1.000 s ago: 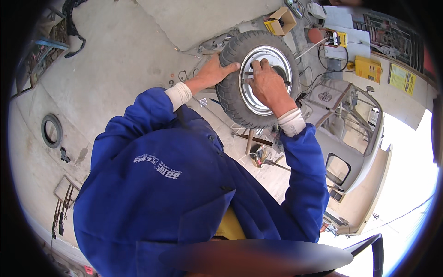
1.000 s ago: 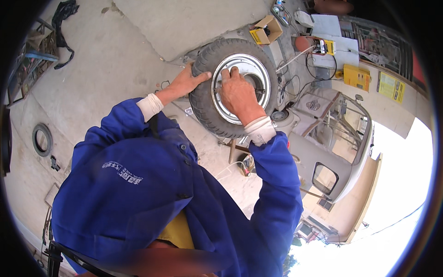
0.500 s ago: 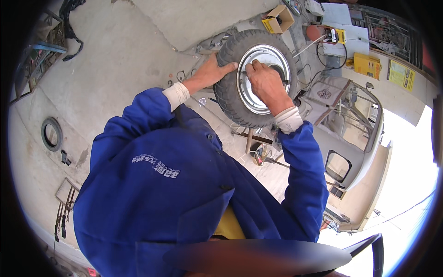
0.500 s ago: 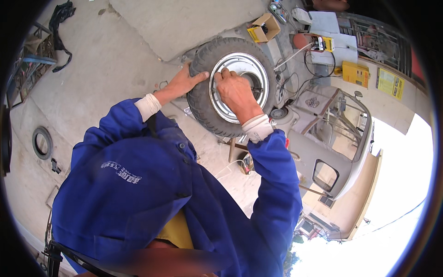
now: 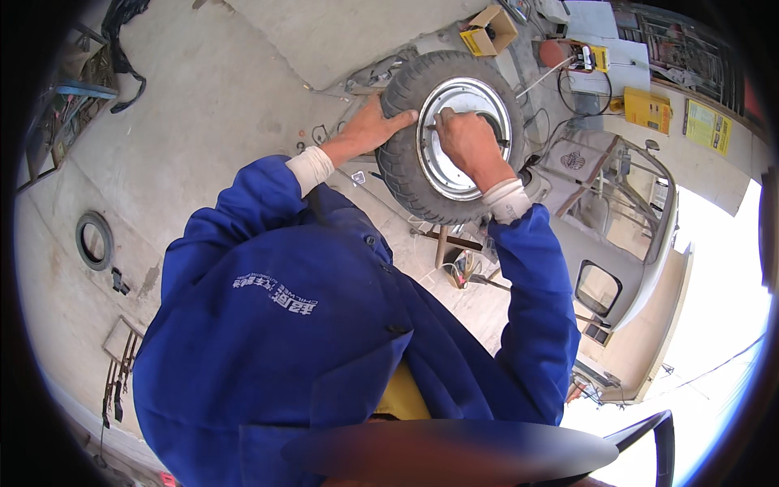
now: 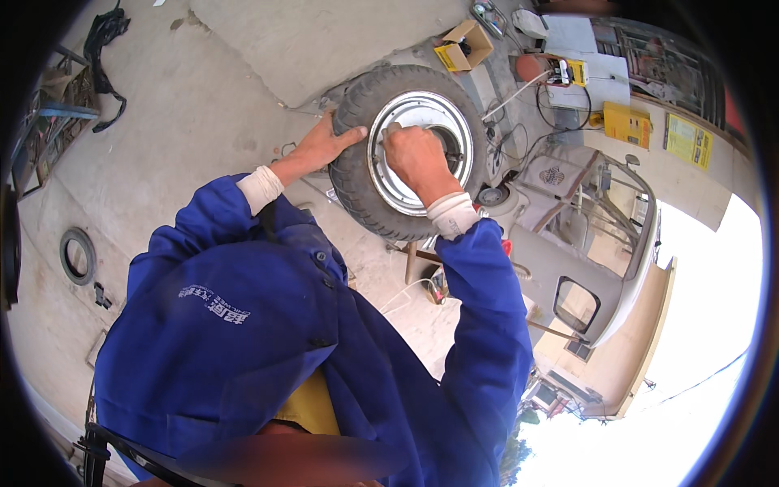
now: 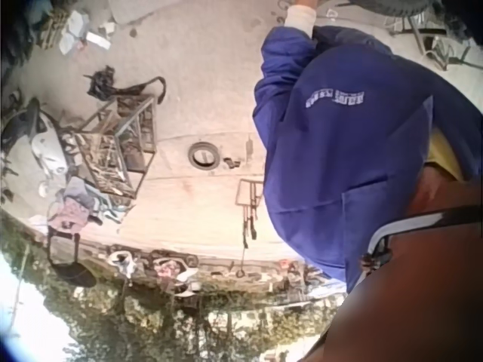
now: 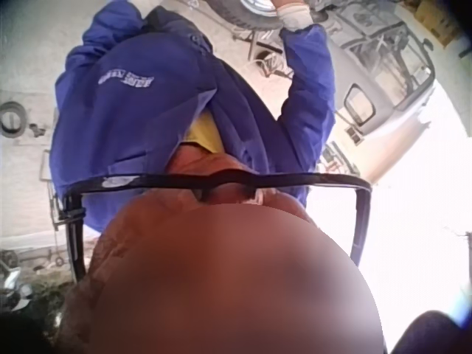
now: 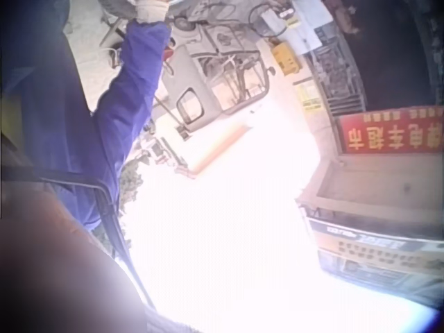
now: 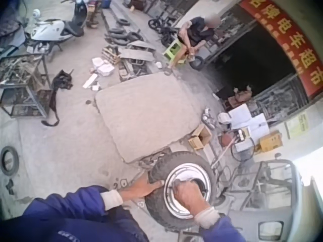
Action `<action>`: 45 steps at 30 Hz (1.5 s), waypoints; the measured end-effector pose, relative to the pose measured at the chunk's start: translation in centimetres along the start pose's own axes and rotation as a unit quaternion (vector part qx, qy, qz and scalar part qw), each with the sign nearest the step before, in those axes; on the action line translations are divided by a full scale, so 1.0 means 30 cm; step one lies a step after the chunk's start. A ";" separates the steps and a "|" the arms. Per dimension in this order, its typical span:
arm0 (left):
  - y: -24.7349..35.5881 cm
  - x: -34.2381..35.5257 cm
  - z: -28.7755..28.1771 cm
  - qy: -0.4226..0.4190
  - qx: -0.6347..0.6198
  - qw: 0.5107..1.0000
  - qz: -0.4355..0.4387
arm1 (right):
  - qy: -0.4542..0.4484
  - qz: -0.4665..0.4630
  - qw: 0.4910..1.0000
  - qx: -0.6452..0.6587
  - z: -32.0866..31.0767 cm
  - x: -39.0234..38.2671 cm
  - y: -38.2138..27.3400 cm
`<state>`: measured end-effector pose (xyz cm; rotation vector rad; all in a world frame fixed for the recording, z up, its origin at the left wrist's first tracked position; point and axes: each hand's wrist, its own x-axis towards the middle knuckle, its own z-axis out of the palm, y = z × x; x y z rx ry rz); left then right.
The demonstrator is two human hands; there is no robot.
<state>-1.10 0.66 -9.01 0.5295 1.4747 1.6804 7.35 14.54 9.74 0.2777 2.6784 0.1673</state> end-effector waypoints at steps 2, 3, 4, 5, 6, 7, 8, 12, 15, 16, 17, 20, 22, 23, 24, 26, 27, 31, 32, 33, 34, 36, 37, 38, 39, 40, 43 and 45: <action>-0.020 0.019 0.000 0.001 -0.005 1.000 -0.001 | -0.005 0.030 0.999 0.011 -0.021 0.017 -0.017; -0.032 0.020 0.001 -0.006 -0.001 1.000 -0.007 | -0.004 0.045 0.999 0.019 -0.041 0.005 -0.035; 0.012 -0.003 -0.008 -0.012 0.005 1.000 -0.015 | -0.005 0.059 0.998 0.029 -0.052 -0.011 -0.052; 0.041 -0.013 -0.012 -0.019 0.007 1.000 -0.022 | 0.061 0.006 0.998 0.005 -0.033 -0.036 -0.055; 0.043 -0.008 -0.010 -0.012 0.009 1.000 -0.014 | 0.127 -0.047 0.991 -0.019 -0.014 -0.052 -0.055; 0.040 -0.009 -0.006 -0.006 0.012 1.000 -0.008 | 0.095 -0.088 0.991 -0.042 -0.016 -0.047 -0.037; 0.035 -0.010 -0.004 0.000 0.015 1.000 -0.001 | 0.072 -0.086 0.993 -0.047 -0.014 -0.042 -0.029; 0.014 -0.007 -0.005 -0.009 0.010 1.000 -0.027 | 0.002 -0.005 1.000 0.030 -0.014 -0.007 -0.008; 0.060 -0.013 -0.013 -0.034 -0.029 0.998 -0.035 | -0.011 0.084 0.991 0.101 -0.019 0.007 0.005; 0.043 -0.007 -0.009 -0.022 -0.016 0.999 -0.040 | -0.009 0.072 0.994 0.084 -0.029 0.004 -0.008; 0.026 -0.001 -0.006 -0.010 -0.003 0.999 -0.045 | -0.006 0.060 0.996 0.066 -0.045 -0.009 -0.032; 0.079 -0.026 -0.018 -0.027 0.003 0.999 -0.030 | 0.041 -0.009 0.999 0.021 -0.015 -0.034 -0.038; 0.040 -0.009 -0.005 -0.013 0.017 0.999 -0.024 | 0.019 0.008 0.999 0.030 -0.010 -0.017 -0.031; 0.022 -0.002 -0.003 -0.006 0.026 0.999 -0.020 | 0.036 0.050 0.997 0.055 0.006 -0.005 -0.019; 0.003 0.003 -0.004 -0.011 0.008 1.000 -0.025 | 0.037 0.056 0.995 0.068 0.008 0.002 -0.013; 0.014 0.009 -0.002 -0.032 -0.021 0.999 -0.033 | 0.043 0.075 0.992 0.097 0.015 -0.006 0.001; 0.010 0.003 0.000 -0.033 -0.031 0.998 -0.032 | 0.059 0.075 0.993 0.067 0.033 -0.020 -0.017; 0.005 0.006 -0.003 -0.022 -0.018 0.999 -0.039 | 0.179 0.074 0.959 0.209 -0.090 -0.202 -0.153; 0.004 0.003 -0.005 -0.018 0.002 0.999 -0.045 | 0.205 0.104 0.935 0.270 -0.096 -0.252 -0.167; 0.004 0.001 -0.006 -0.011 0.012 0.999 -0.042 | 0.230 0.133 0.906 0.330 -0.092 -0.299 -0.170; 0.007 -0.004 -0.004 -0.008 0.021 0.999 -0.039 | 0.250 0.183 0.884 0.350 -0.043 -0.354 -0.157; 0.018 -0.022 -0.003 0.015 0.060 0.998 -0.018 | 0.355 0.235 0.818 0.388 0.080 -0.445 -0.126; 0.036 -0.035 -0.006 0.030 0.091 0.995 0.001 | 0.386 0.265 0.793 0.391 0.152 -0.489 -0.101; 0.051 -0.051 -0.009 0.046 0.123 0.991 0.020 | 0.415 0.294 0.765 0.395 0.229 -0.532 -0.075; 0.065 -0.062 -0.012 0.050 0.147 0.986 0.054 | 0.419 0.340 0.715 0.444 0.303 -0.569 -0.053; 0.078 -0.071 -0.009 0.052 0.172 0.980 0.088 | 0.437 0.366 0.665 0.482 0.325 -0.589 -0.049; 0.108 -0.103 0.011 0.063 0.247 0.948 0.192 | 0.468 0.397 0.597 0.517 0.435 -0.614 0.017; 0.135 -0.127 0.040 0.072 0.286 0.924 0.244 | 0.511 0.404 0.570 0.500 0.463 -0.597 0.051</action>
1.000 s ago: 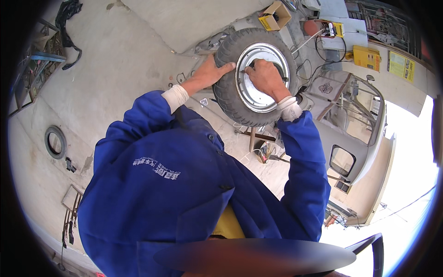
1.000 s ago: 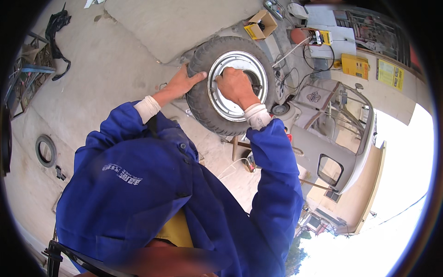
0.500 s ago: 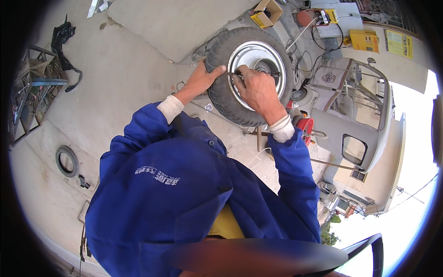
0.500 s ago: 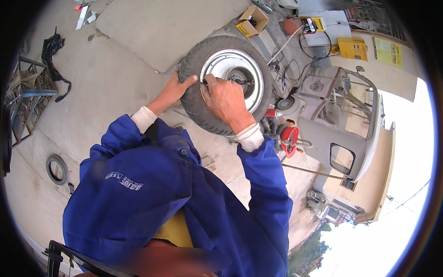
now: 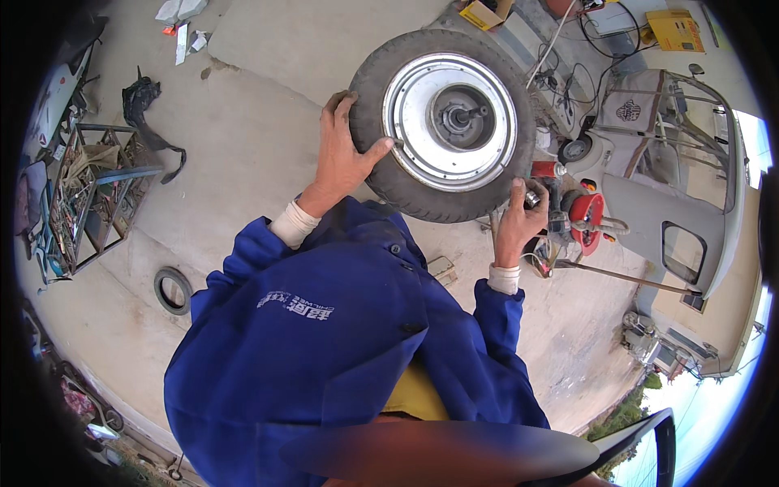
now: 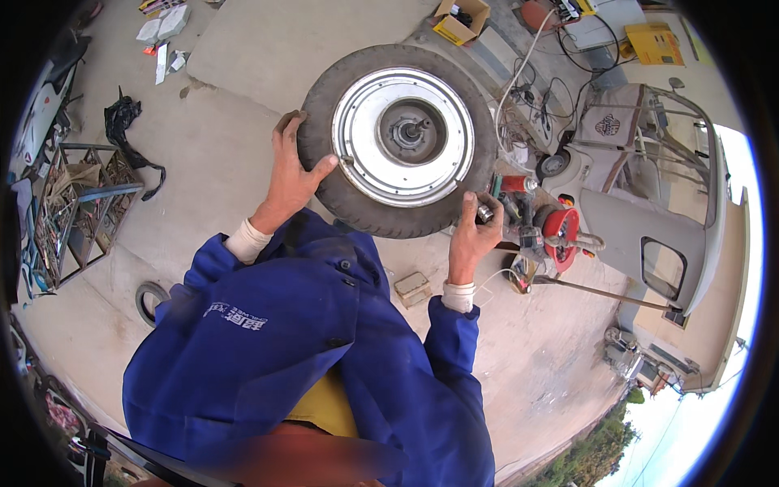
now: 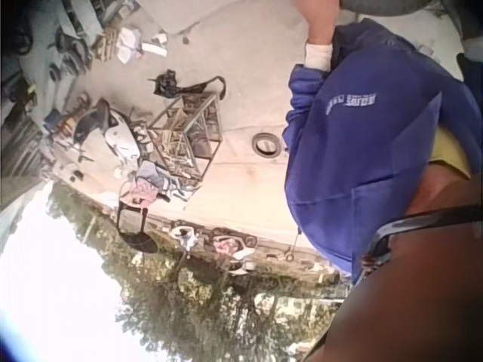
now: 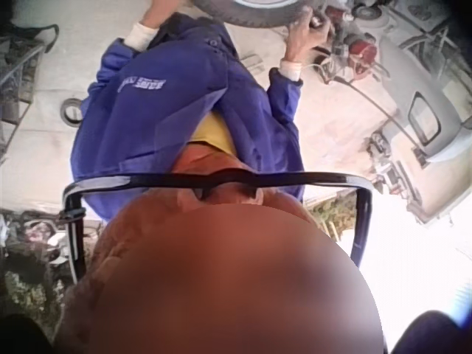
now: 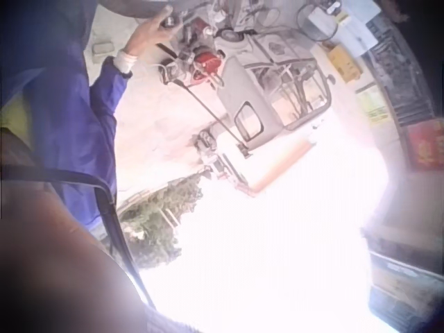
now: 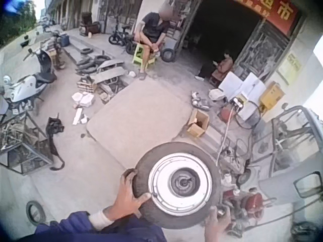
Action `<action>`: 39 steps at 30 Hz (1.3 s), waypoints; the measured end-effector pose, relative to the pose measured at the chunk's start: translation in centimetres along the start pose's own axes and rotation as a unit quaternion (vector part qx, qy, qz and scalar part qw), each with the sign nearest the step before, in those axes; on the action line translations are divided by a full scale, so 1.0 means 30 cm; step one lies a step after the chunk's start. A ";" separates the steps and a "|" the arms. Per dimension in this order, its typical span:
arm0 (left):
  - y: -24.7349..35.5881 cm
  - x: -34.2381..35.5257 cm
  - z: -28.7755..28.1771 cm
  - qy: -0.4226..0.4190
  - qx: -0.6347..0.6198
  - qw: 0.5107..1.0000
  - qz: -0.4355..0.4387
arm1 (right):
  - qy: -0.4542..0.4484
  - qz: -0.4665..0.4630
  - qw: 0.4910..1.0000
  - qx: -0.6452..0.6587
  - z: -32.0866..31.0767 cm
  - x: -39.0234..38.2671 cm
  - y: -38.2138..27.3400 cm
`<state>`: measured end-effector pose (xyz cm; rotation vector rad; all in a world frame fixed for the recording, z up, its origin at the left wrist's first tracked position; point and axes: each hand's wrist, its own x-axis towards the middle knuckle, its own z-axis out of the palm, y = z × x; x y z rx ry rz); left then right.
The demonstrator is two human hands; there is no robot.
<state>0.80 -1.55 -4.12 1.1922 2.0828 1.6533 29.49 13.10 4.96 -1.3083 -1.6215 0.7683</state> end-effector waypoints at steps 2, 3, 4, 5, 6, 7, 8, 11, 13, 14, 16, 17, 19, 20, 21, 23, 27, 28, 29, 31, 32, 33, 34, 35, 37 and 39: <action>0.071 0.010 -0.006 -0.010 0.066 0.996 0.052 | 0.026 -0.008 1.000 0.013 0.003 0.048 0.039; 0.106 0.010 -0.004 -0.014 0.095 0.992 0.079 | 0.027 -0.005 0.999 0.015 0.006 0.081 0.056; 0.137 0.011 0.013 -0.001 0.128 0.984 0.122 | 0.026 0.003 0.998 0.057 0.010 0.111 0.070; 0.183 0.011 0.021 -0.001 0.131 0.978 0.162 | 0.011 0.009 0.996 0.083 0.016 0.136 0.084; 0.214 0.011 0.046 -0.036 0.138 0.971 0.194 | 0.006 -0.002 0.996 0.090 0.021 0.172 0.091; 0.242 0.004 0.061 -0.074 0.149 0.960 0.224 | 0.000 -0.008 0.995 0.100 0.031 0.197 0.091; 0.304 0.004 0.088 -0.099 0.138 0.955 0.243 | -0.006 -0.024 0.996 0.089 0.041 0.223 0.087; 0.415 0.014 0.201 -0.216 0.131 0.931 0.265 | -0.027 -0.078 0.993 0.089 0.055 0.303 0.112; 0.439 0.022 0.292 -0.252 0.144 0.923 0.253 | -0.054 -0.084 0.994 0.053 0.053 0.349 0.110; 0.448 0.024 0.333 -0.255 0.168 0.919 0.248 | -0.066 -0.107 0.991 0.044 0.056 0.367 0.103; 0.464 0.030 0.403 -0.252 0.214 0.914 0.235 | -0.079 -0.157 0.984 0.021 0.069 0.387 0.117; 0.470 0.033 0.434 -0.247 0.235 0.912 0.227 | -0.085 -0.145 0.985 0.037 0.071 0.387 0.126; 0.461 0.032 0.471 -0.230 0.260 0.912 0.217 | -0.096 -0.120 0.986 0.069 0.069 0.382 0.139; 0.446 0.025 0.486 -0.219 0.265 0.914 0.215 | -0.092 -0.131 0.984 0.072 0.074 0.382 0.162; 0.437 0.022 0.495 -0.208 0.269 0.916 0.213 | -0.101 -0.129 0.983 0.079 0.079 0.385 0.173; 0.442 0.016 0.504 -0.197 0.280 0.917 0.206 | -0.125 -0.120 0.981 0.083 0.064 0.376 0.174; 0.444 0.012 0.514 -0.173 0.284 0.922 0.201 | -0.234 -0.107 0.966 0.040 -0.003 0.418 0.129; 0.448 0.015 0.520 -0.165 0.279 0.925 0.199 | -0.261 -0.116 0.958 0.025 -0.025 0.430 0.114; 0.450 0.015 0.522 -0.163 0.276 0.926 0.198 | -0.288 -0.133 0.948 0.010 -0.037 0.440 0.108; 0.450 0.015 0.521 -0.159 0.270 0.928 0.200 | -0.337 -0.166 0.927 -0.018 -0.055 0.446 0.095; 0.449 0.014 0.525 -0.151 0.263 0.931 0.203 | -0.339 -0.193 0.920 -0.035 -0.054 0.446 0.082; 0.444 0.012 0.527 -0.149 0.258 0.933 0.202 | -0.341 -0.218 0.912 -0.058 -0.051 0.448 0.079; 0.441 0.014 0.526 -0.148 0.253 0.935 0.201 | -0.343 -0.242 0.904 -0.081 -0.045 0.454 0.076; 0.439 0.013 0.524 -0.148 0.247 0.936 0.201 | -0.343 -0.266 0.895 -0.104 -0.040 0.457 0.073; 0.441 0.011 0.524 -0.141 0.244 0.937 0.208 | -0.337 -0.290 0.888 -0.113 -0.034 0.447 0.071; 0.432 0.012 0.521 -0.136 0.245 0.933 0.225 | -0.329 -0.315 0.878 -0.147 -0.029 0.439 0.053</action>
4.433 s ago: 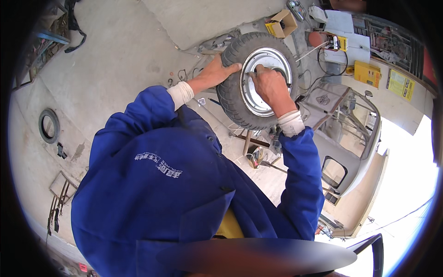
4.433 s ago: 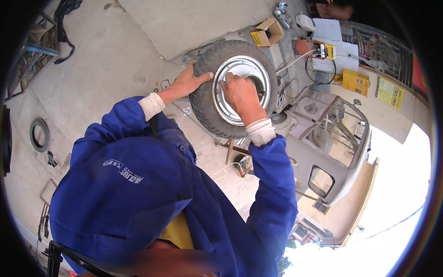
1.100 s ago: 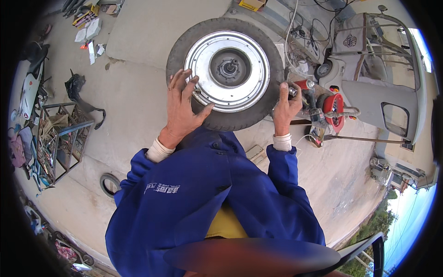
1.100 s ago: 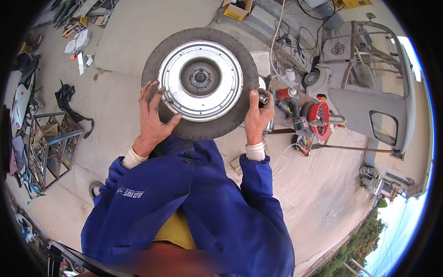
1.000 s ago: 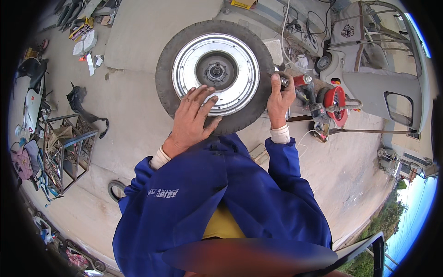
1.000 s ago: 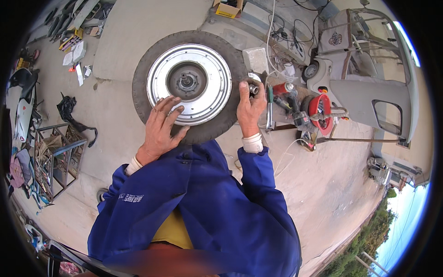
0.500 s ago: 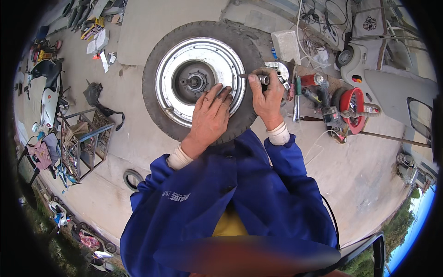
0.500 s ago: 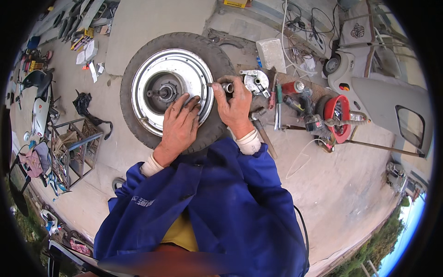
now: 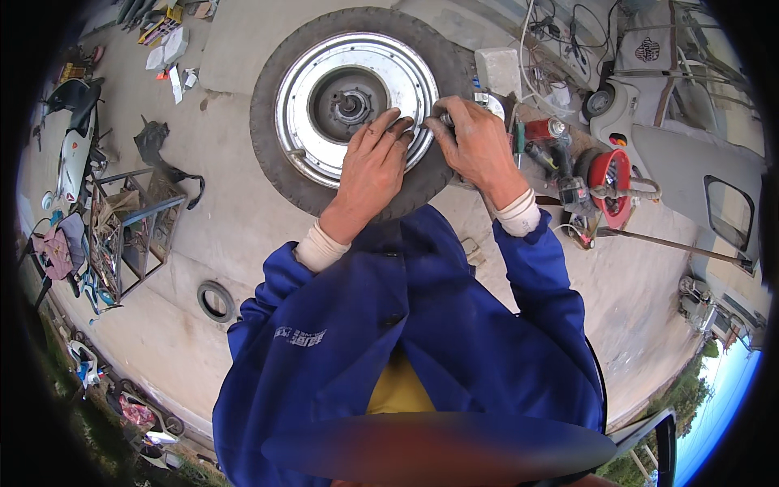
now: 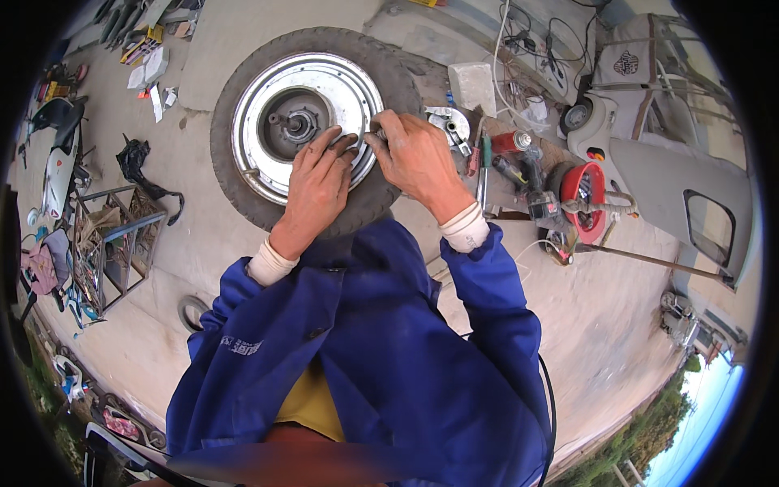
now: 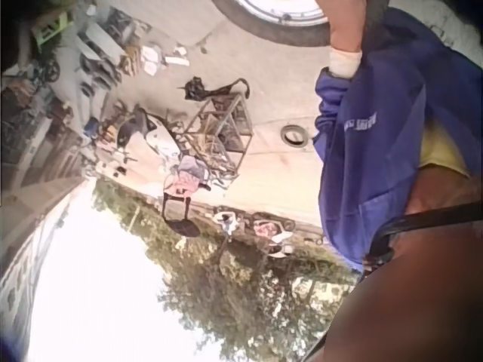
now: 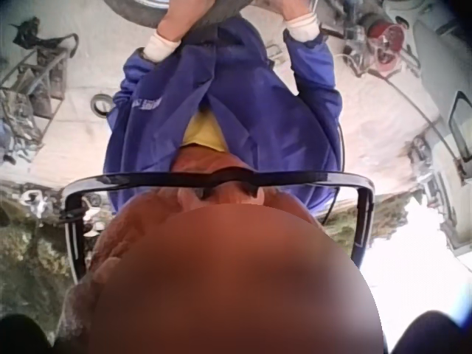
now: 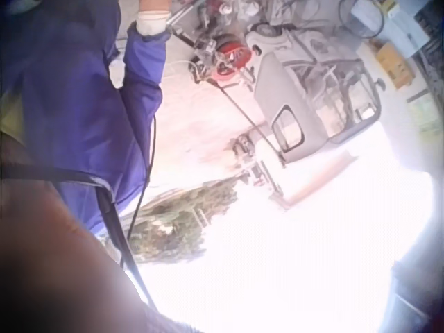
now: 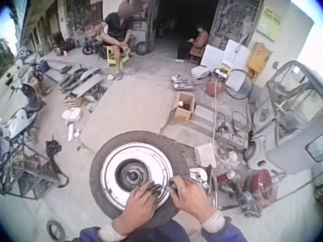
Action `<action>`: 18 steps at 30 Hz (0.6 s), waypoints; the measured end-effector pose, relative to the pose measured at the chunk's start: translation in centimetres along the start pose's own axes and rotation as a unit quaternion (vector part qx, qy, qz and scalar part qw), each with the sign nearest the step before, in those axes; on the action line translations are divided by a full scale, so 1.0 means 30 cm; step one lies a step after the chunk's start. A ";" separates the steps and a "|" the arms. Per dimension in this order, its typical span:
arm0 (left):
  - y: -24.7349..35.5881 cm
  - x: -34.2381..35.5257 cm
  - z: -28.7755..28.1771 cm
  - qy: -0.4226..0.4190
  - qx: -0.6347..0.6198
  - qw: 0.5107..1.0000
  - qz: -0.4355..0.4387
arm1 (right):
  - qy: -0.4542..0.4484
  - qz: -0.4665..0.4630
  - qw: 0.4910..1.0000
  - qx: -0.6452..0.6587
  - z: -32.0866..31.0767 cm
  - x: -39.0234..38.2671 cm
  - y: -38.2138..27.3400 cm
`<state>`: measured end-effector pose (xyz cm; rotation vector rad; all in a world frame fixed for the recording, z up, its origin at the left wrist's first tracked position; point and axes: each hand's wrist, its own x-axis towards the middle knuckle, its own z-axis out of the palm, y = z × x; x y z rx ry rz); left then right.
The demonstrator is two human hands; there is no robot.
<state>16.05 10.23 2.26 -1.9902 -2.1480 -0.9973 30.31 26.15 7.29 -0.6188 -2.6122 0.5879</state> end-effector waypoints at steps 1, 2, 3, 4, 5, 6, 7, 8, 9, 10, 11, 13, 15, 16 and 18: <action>-0.005 -0.001 0.006 0.002 -0.001 1.000 0.004 | -0.002 -0.022 0.999 -0.045 -0.008 0.008 -0.013; -0.009 -0.002 0.007 0.005 -0.003 1.000 0.009 | -0.016 -0.029 0.998 -0.061 -0.015 0.013 -0.024; -0.012 -0.004 0.005 0.009 -0.005 1.000 0.015 | -0.030 -0.036 0.996 -0.077 -0.022 0.016 -0.035; -0.018 -0.010 0.005 0.012 -0.006 1.000 0.019 | -0.045 -0.044 0.994 -0.091 -0.023 0.021 -0.041; -0.024 -0.014 0.006 0.008 -0.013 1.000 0.028 | -0.051 -0.029 0.995 -0.087 -0.018 0.024 -0.026; -0.031 -0.017 0.007 0.004 -0.020 0.999 0.036 | -0.047 -0.014 0.995 -0.086 -0.028 0.020 -0.028; -0.042 -0.016 0.007 0.003 -0.025 0.999 0.043 | -0.042 -0.005 0.995 -0.085 -0.037 0.028 -0.030; -0.051 -0.017 0.004 0.001 -0.031 0.998 0.050 | -0.037 0.004 0.996 -0.085 -0.047 0.034 -0.041; -0.058 -0.017 -0.002 -0.002 -0.037 0.998 0.057 | -0.044 0.034 0.996 -0.067 -0.063 0.038 -0.059; -0.061 -0.019 -0.008 -0.007 -0.043 0.997 0.063 | -0.046 0.031 0.996 -0.069 -0.062 0.035 -0.065; -0.062 -0.014 -0.022 -0.003 -0.045 0.996 0.078 | -0.047 0.028 0.996 -0.072 -0.052 0.031 -0.060; -0.070 -0.016 -0.027 -0.012 -0.046 0.995 0.087 | -0.049 0.029 0.995 -0.079 -0.028 0.029 -0.054; -0.079 -0.006 -0.032 -0.014 -0.046 0.994 0.099 | -0.042 0.034 0.995 -0.086 -0.021 0.026 -0.065; -0.083 -0.013 -0.036 -0.016 -0.045 0.994 0.102 | -0.040 0.037 0.995 -0.086 -0.014 0.022 -0.071; -0.088 -0.011 -0.042 -0.015 -0.048 0.993 0.109 | -0.053 0.033 0.993 -0.102 -0.018 0.030 -0.075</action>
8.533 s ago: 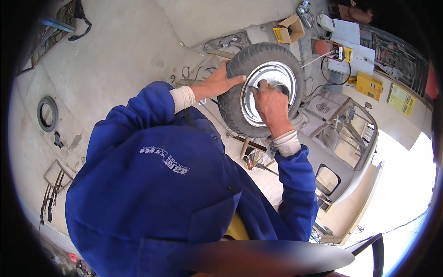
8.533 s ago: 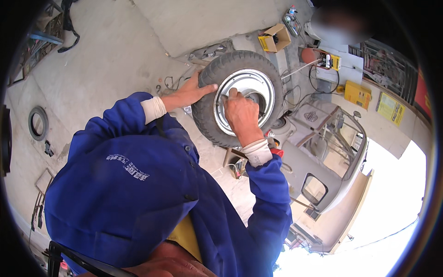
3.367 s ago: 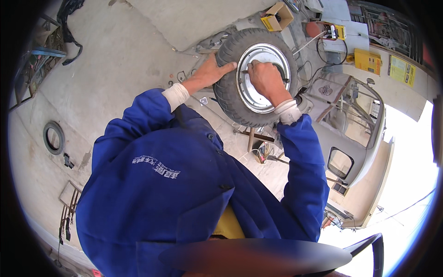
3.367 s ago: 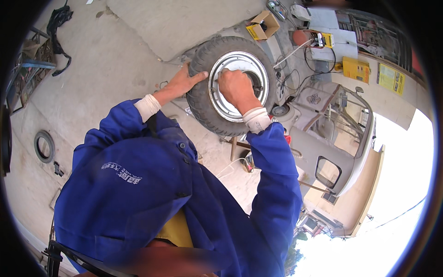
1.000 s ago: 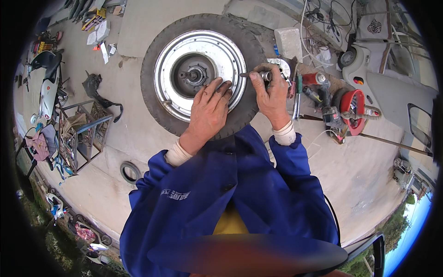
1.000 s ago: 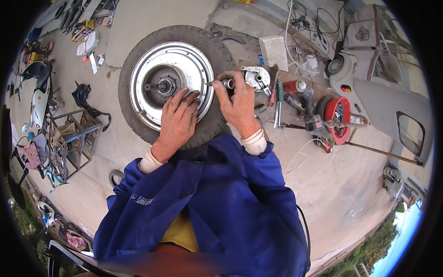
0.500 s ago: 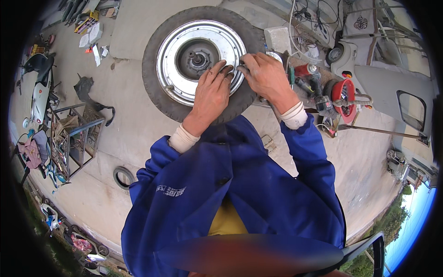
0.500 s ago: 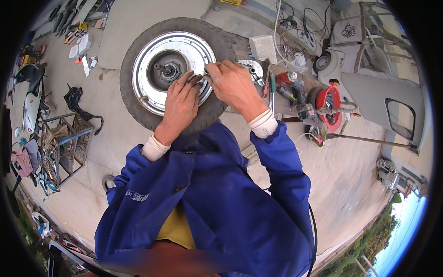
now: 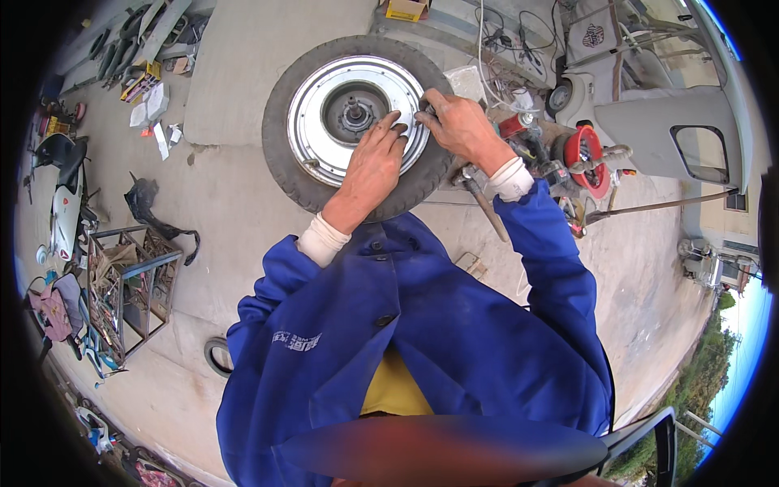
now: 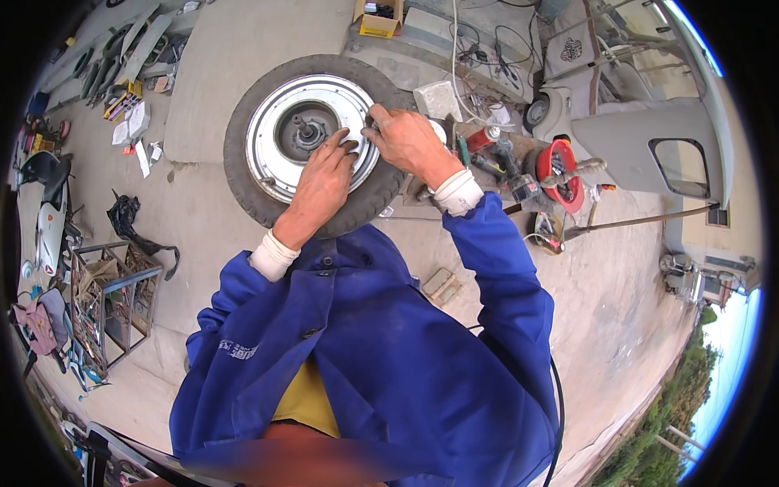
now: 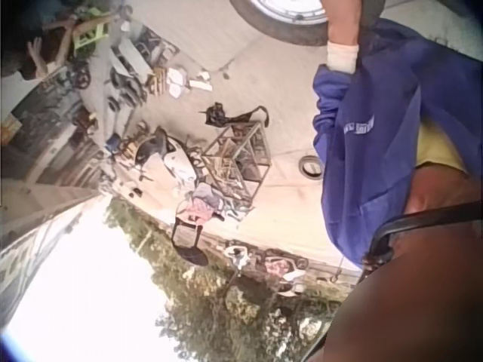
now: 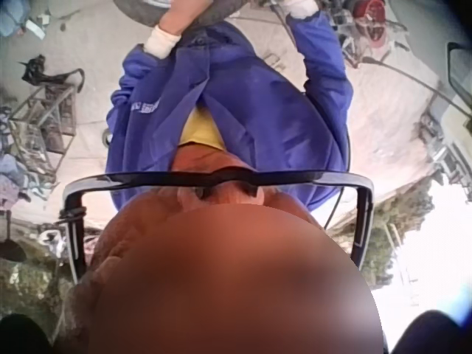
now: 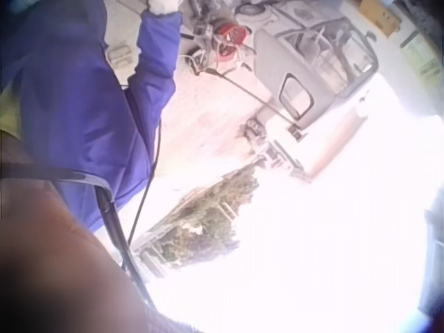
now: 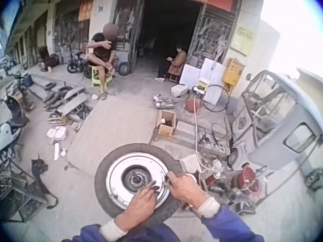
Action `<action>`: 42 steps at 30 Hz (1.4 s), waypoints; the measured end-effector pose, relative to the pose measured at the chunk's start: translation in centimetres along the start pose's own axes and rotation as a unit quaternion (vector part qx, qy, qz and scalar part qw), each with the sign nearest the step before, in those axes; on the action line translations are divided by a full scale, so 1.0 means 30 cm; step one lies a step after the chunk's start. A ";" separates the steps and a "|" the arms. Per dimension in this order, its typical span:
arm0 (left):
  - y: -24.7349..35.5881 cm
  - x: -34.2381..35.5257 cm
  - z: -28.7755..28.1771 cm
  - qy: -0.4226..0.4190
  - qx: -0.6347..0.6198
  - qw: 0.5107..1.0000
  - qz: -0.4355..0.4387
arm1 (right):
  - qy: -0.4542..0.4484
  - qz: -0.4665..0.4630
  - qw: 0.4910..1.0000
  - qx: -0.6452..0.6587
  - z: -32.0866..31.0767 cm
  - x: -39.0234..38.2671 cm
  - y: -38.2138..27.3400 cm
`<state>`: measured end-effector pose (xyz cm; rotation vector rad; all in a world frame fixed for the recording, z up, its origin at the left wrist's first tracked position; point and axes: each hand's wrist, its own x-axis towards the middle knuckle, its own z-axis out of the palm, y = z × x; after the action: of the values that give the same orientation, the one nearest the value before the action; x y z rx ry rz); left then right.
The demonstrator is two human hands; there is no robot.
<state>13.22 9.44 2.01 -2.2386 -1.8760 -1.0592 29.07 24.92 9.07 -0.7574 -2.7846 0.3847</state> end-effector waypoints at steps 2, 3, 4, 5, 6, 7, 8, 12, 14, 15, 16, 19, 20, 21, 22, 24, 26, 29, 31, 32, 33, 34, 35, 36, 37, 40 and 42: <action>-0.007 -0.006 -0.006 0.001 -0.005 1.000 0.005 | -0.022 -0.001 1.000 -0.014 -0.009 0.007 -0.019; -0.011 -0.011 -0.007 0.001 -0.003 1.000 0.005 | -0.024 -0.020 0.999 -0.033 -0.006 0.011 -0.026; -0.012 -0.009 -0.006 0.000 -0.003 1.000 0.010 | -0.023 -0.034 0.998 -0.053 -0.010 0.010 -0.034; -0.013 -0.007 -0.007 0.000 -0.002 1.000 0.014 | -0.024 -0.049 0.996 -0.074 -0.016 0.010 -0.047; -0.013 -0.003 -0.011 -0.001 -0.010 1.000 0.010 | -0.051 -0.030 0.994 -0.088 -0.030 0.015 -0.062; -0.013 -0.001 -0.017 -0.002 -0.017 1.000 0.007 | -0.078 -0.009 0.992 -0.101 -0.060 0.027 -0.092; -0.013 0.001 -0.022 -0.002 -0.025 1.000 0.003 | -0.105 0.010 0.988 -0.113 -0.076 0.030 -0.109; -0.022 0.017 -0.020 0.002 -0.057 0.998 0.004 | 0.033 -0.095 0.993 -0.060 0.014 0.019 0.018; -0.017 0.014 -0.023 0.005 -0.065 0.998 -0.008 | -0.027 -0.088 0.989 -0.115 -0.022 0.043 -0.011; -0.020 0.014 -0.022 0.007 -0.064 0.998 -0.005 | -0.064 -0.078 0.984 -0.144 -0.045 0.056 -0.031; -0.022 0.012 -0.020 0.008 -0.063 0.998 -0.003 | -0.101 -0.066 0.978 -0.173 -0.080 0.069 -0.069; -0.028 0.006 -0.014 0.012 -0.057 0.998 0.000 | -0.115 -0.053 0.972 -0.199 -0.092 0.066 -0.106; -0.030 0.005 -0.012 0.014 -0.056 0.998 0.000 | -0.103 -0.053 0.973 -0.199 -0.088 0.065 -0.108; -0.031 0.006 -0.009 0.019 -0.054 0.998 0.004 | -0.053 -0.100 0.981 -0.160 -0.061 0.065 -0.080; -0.032 0.008 -0.003 0.023 -0.052 0.998 0.008 | -0.002 -0.145 0.982 -0.121 -0.014 0.062 -0.029; -0.031 0.005 0.000 0.030 -0.048 0.998 0.013 | -0.004 -0.167 0.980 -0.109 -0.008 0.061 -0.018; -0.036 0.002 0.002 0.034 -0.037 0.999 0.017 | -0.104 -0.121 0.974 -0.161 -0.052 0.078 -0.064; -0.038 0.006 0.006 0.044 -0.037 0.998 0.021 | -0.158 -0.035 0.951 -0.262 -0.034 0.111 -0.091; -0.038 0.002 0.010 0.048 -0.039 0.998 0.025 | -0.121 -0.049 0.970 -0.205 -0.045 0.086 -0.110; -0.039 0.003 0.012 0.051 -0.040 0.998 0.027 | -0.103 -0.056 0.977 -0.177 -0.054 0.068 -0.116; -0.044 0.004 0.013 0.054 -0.039 0.997 0.031 | -0.055 -0.105 0.977 -0.177 -0.047 0.048 -0.103; -0.044 0.001 0.017 0.054 -0.039 0.997 0.033 | -0.077 -0.120 0.970 -0.195 -0.040 0.051 -0.092; -0.044 -0.001 0.019 0.054 -0.039 0.997 0.036 | -0.099 -0.134 0.963 -0.212 -0.035 0.062 -0.077; -0.043 -0.001 0.021 0.054 -0.038 0.997 0.037 | -0.121 -0.148 0.955 -0.229 -0.035 0.070 -0.068; -0.044 0.000 0.016 0.054 -0.035 0.997 0.039 | -0.151 -0.111 0.954 -0.233 -0.036 0.084 -0.078; -0.031 -0.005 0.004 0.046 -0.030 0.998 0.030 | -0.176 -0.043 0.957 -0.225 -0.041 0.112 -0.112; -0.028 -0.006 -0.002 0.046 -0.024 0.998 0.035 | -0.108 -0.054 0.974 -0.193 -0.033 0.087 -0.105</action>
<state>12.44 9.49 1.65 -2.2218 -1.7418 -1.1877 25.72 23.85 11.36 -0.6699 -3.1362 -0.1099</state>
